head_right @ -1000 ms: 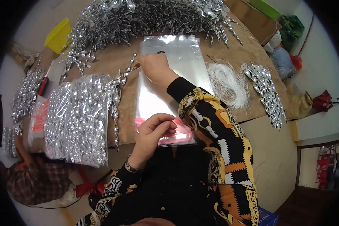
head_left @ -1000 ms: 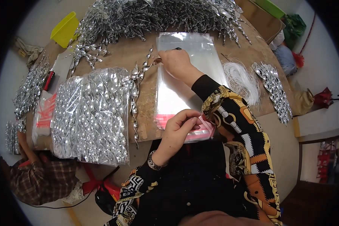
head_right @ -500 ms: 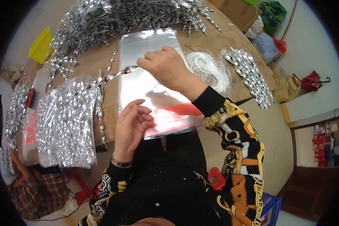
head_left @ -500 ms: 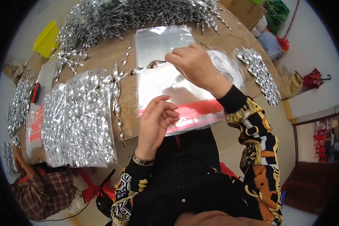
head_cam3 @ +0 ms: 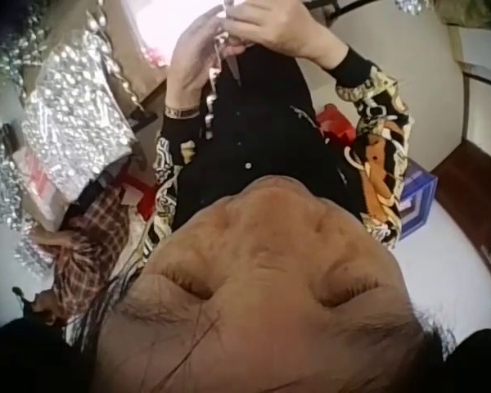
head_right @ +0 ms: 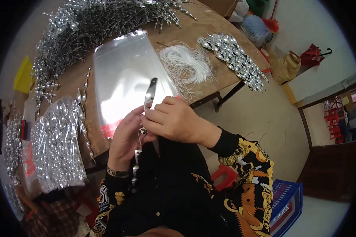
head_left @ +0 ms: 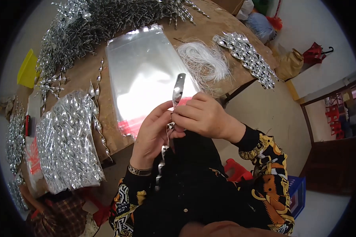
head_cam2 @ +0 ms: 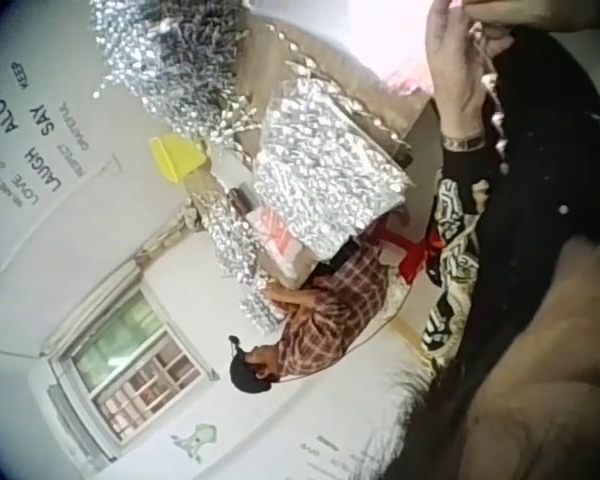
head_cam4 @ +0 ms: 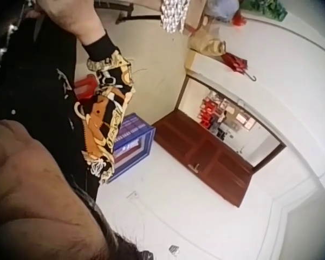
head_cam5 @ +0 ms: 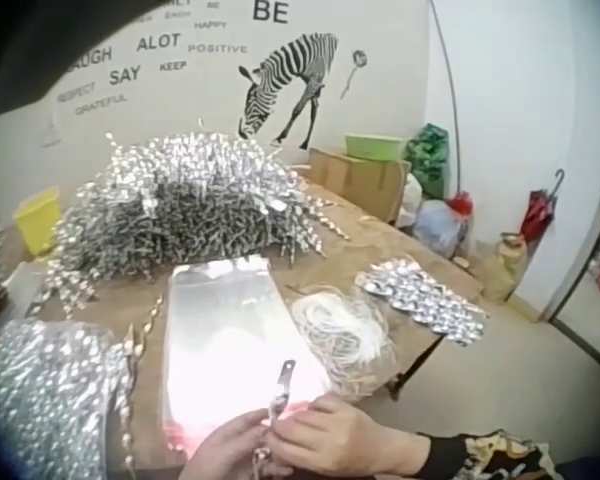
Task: Packing silver tinsel garlands and small heart-shaped ornaments into clear plastic bags.
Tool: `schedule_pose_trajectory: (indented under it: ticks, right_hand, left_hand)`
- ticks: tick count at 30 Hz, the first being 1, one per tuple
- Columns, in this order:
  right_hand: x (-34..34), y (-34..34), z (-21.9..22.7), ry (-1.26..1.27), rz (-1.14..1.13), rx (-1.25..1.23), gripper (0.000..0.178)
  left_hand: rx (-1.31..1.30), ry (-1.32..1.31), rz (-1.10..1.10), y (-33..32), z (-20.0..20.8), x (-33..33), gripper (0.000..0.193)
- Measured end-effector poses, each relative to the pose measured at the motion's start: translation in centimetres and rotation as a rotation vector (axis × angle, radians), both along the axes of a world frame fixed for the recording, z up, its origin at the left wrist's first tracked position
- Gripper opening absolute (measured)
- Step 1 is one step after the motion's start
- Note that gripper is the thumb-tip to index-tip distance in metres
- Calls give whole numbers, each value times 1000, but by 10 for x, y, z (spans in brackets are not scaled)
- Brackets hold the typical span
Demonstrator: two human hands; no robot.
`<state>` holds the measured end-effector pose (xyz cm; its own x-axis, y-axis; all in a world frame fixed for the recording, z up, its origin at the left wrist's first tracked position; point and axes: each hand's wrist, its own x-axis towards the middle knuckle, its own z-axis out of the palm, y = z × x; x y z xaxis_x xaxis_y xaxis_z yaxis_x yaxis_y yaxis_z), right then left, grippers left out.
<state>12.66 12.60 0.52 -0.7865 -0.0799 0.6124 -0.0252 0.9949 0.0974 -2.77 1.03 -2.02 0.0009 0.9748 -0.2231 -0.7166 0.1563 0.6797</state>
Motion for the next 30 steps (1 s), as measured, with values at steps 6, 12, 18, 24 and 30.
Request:
schedule_pose_trajectory:
  ticks: [6, 12, 18, 24, 30]
  right_hand:
    - [20, 28, -2, 137, -153, -189, 21]
    - [46, 100, -4, 107, -475, -418, 20]
    - [46, 125, -23, 29, -523, -387, 22]
    - [31, 127, -28, -48, -517, -281, 15]
    - [28, 140, -20, -19, -543, -434, 8]
  left_hand:
    - [30, 44, 64, 5, -1, 3, 39]
    - [62, 197, 241, 5, 9, 0, 33]
    - [84, 247, 255, 8, 11, 3, 27]
    - [53, 265, 233, 10, 14, 6, 24]
    - [79, 243, 237, 8, 10, 1, 23]
